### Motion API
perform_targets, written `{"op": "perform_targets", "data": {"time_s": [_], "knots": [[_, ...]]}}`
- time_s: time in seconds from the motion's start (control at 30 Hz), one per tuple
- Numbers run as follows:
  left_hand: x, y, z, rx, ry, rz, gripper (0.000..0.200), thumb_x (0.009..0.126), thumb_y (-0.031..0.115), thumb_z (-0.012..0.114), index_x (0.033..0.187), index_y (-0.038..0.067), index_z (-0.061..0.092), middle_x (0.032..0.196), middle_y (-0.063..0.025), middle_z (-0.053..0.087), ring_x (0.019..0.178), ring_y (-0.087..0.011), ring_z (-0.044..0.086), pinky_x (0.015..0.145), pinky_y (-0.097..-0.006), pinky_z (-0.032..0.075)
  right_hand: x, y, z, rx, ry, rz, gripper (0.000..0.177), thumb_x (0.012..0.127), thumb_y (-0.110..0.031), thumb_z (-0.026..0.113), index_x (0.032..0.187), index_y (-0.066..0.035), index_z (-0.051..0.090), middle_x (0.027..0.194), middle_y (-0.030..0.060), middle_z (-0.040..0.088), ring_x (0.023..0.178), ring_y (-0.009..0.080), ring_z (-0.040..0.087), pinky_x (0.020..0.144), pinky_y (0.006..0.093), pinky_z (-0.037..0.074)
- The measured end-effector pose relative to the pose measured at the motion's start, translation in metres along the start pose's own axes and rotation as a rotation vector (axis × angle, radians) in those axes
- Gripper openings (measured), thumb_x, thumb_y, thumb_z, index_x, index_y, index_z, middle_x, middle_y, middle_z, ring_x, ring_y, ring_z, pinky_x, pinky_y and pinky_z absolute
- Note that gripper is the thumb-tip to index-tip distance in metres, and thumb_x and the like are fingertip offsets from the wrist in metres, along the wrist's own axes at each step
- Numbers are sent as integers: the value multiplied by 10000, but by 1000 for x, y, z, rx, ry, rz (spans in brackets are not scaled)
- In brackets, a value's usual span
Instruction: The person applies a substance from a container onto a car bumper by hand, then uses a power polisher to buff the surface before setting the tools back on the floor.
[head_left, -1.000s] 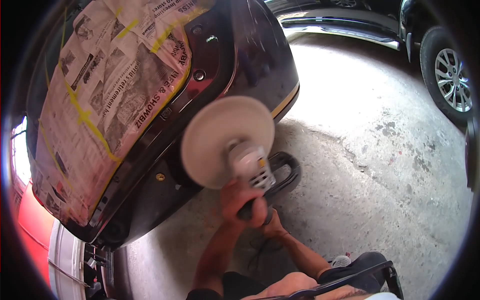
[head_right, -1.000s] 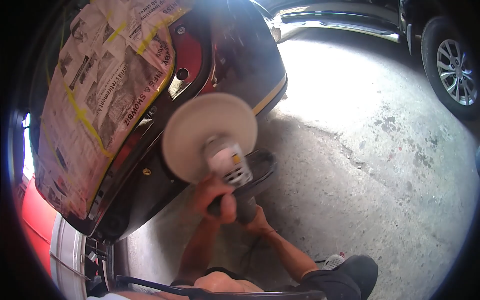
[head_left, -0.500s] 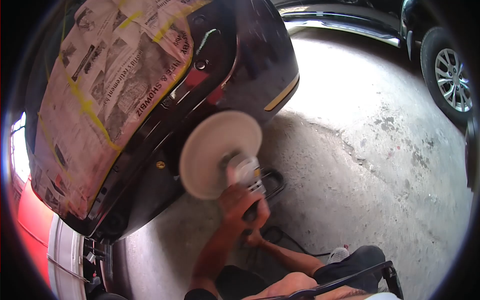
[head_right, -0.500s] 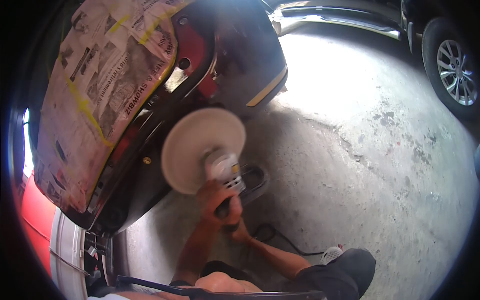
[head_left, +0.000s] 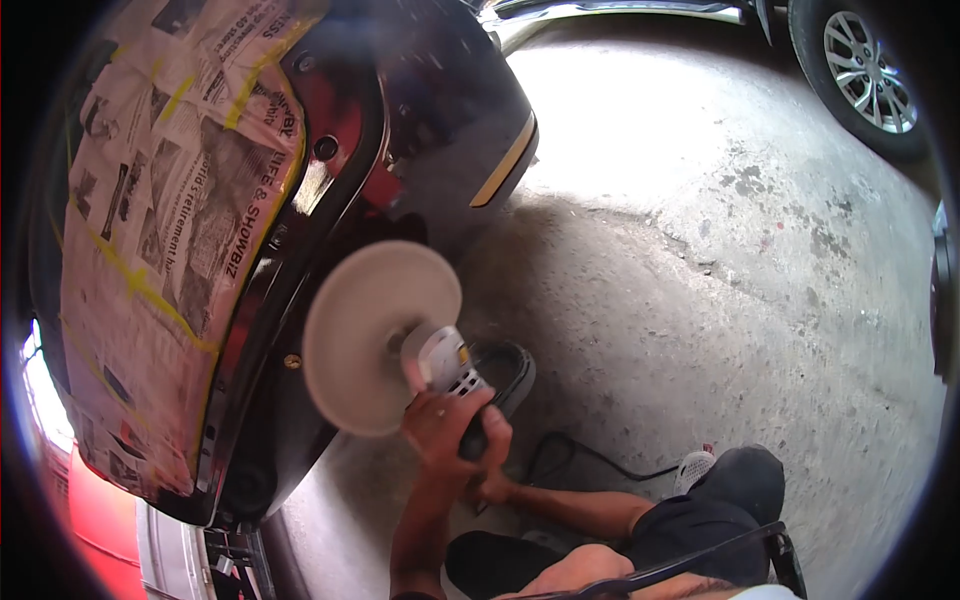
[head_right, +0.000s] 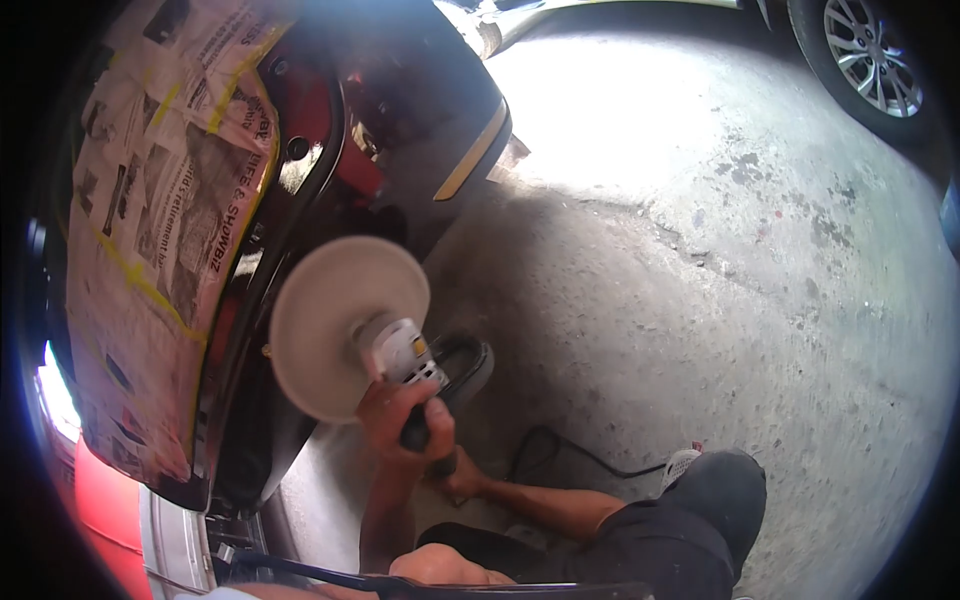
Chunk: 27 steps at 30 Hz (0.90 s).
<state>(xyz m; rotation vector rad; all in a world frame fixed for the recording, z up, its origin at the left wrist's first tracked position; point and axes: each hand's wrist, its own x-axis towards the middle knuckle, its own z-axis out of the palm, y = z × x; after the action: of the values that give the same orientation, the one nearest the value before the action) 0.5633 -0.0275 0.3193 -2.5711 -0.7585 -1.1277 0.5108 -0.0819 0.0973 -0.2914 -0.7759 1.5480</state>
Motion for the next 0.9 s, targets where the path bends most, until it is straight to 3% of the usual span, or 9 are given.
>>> {"op": "perform_targets", "data": {"time_s": [0.17, 0.3, 0.43, 0.5, 0.6, 0.73, 0.8, 0.83, 0.9], "knots": [[31, -1, 54, -61, -96, 44, 148, 705, 88, 650, 845, 74, 696, 708, -44, 677, 614, -224, 659, 681, -361, 522, 16, -49, -22, -17, 34, 23, 480, 686, -45, 774, 1130, -33, 591, 1039, 50, 633, 959, 166, 608, 829, 331, 498], [51, 3, 88, -47, -118, 62, 119, 717, 140, 664, 830, 117, 693, 670, -36, 691, 583, -203, 669, 621, -327, 522, 23, -64, -36, 103, 71, 125, 592, 643, -7, 764, 1195, -30, 549, 1081, 68, 615, 1031, 180, 586, 896, 353, 476], [62, 9, 112, -65, -193, 35, 119, 729, 113, 663, 842, 90, 691, 753, -56, 717, 655, -219, 695, 664, -327, 528, 28, -67, -48, 4, 73, 93, 422, 682, 24, 632, 1105, 12, 631, 1162, 92, 632, 1153, 249, 580, 946, 390, 458], [65, 8, 123, -46, -201, 45, 115, 733, 118, 661, 842, 93, 688, 747, -53, 714, 649, -219, 691, 651, -325, 525, 25, -67, -58, -270, 29, -146, 353, 698, 22, 618, 1038, -13, 704, 1205, 122, 635, 1156, 306, 597, 932, 388, 470], [81, 14, 136, -14, -214, 74, 97, 741, 129, 658, 831, 100, 678, 712, -48, 699, 614, -225, 674, 623, -327, 517, 30, -84, -72, -308, -22, -257, 279, 735, 13, 612, 969, -47, 753, 1217, 145, 636, 1150, 352, 604, 916, 397, 484], [115, 22, 168, 73, -222, 135, 61, 753, 162, 653, 792, 115, 654, 610, -50, 654, 519, -244, 624, 582, -332, 500, 48, -73, -107, -721, -56, -531, 301, 764, 6, 606, 1040, -25, 724, 1179, 133, 657, 1130, 302, 621, 893, 385, 499], [128, 22, 192, 123, -239, 147, 84, 763, 198, 649, 784, 117, 654, 577, -65, 643, 482, -249, 603, 585, -347, 501, 61, -79, -118, 254, 101, 287, 263, 777, 49, 630, 1021, 3, 718, 1175, 86, 644, 1151, 188, 586, 971, 318, 465], [133, 19, 204, 132, -290, 129, 111, 785, 219, 634, 792, 115, 668, 573, -67, 645, 483, -237, 612, 587, -360, 503, 63, -85, -120, 252, 97, 283, 263, 777, 49, 630, 1021, 3, 718, 1175, 86, 644, 1151, 188, 586, 971, 318, 465], [145, 14, 226, 153, -335, 118, 144, 806, 240, 618, 800, 112, 683, 568, -68, 647, 483, -224, 620, 588, -373, 505, 69, -109, -116, -31, 52, -220, 247, 880, -64, 625, 1109, 24, 657, 1140, 77, 669, 1054, 187, 639, 876, 337, 526]]}}
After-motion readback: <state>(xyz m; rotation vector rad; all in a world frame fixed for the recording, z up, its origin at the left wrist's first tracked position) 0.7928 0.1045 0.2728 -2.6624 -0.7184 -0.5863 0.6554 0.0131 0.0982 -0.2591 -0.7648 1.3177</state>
